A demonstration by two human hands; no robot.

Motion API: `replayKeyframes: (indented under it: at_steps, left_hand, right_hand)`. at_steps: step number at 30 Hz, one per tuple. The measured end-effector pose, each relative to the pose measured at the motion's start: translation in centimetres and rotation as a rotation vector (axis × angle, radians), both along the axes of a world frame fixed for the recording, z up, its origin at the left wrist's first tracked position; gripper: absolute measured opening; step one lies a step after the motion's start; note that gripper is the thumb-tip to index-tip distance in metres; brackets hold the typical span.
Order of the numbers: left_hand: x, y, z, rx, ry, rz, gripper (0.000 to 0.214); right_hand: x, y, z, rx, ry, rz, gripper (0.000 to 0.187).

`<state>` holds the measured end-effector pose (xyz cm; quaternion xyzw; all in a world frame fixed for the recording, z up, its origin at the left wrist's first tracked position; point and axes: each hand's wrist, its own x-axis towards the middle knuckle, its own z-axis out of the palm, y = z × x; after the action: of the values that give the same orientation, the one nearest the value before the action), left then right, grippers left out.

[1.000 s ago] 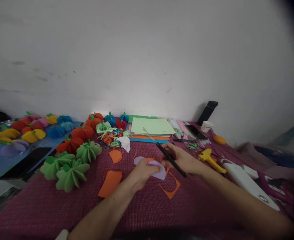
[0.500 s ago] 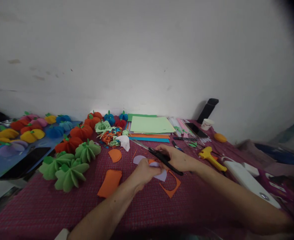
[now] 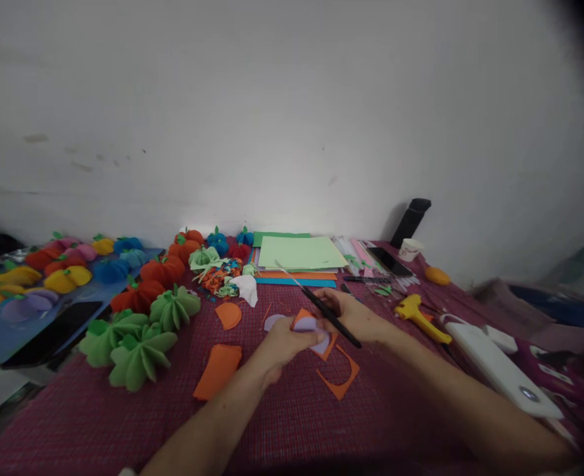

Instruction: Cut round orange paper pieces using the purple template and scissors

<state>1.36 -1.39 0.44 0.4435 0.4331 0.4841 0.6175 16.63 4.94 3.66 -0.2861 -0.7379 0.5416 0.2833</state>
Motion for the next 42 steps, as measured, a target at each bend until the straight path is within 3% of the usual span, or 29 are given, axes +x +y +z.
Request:
replayKeyframes:
  at_steps: [3,6,12,22,42]
  left_hand:
    - [-0.3,0.1,0.6,0.057,-0.154,0.098,0.032]
    - [-0.4,0.3,0.9,0.134,-0.29,0.218,0.031]
    - [-0.4,0.6,1.3,0.172,-0.412,0.32,0.029]
    - [-0.6,0.6,1.4,0.096,-0.436,0.414,0.027]
    - [-0.6,0.6,1.4,0.06,-0.4,0.457,0.024]
  right_hand:
    - [0.0,0.0,0.6,-0.043,0.096,-0.123,0.036]
    - [-0.8,-0.4,0.7,-0.084,0.228,-0.23,0.043]
    - [-3.4,-1.5,0.1,-0.126,0.429,-0.342,0.047]
    - [-5.0,-2.3,0.0,-0.142,0.429,-0.324,0.05]
    - [-4.7,-2.4,-0.5,-0.141,0.363,-0.314,0.051]
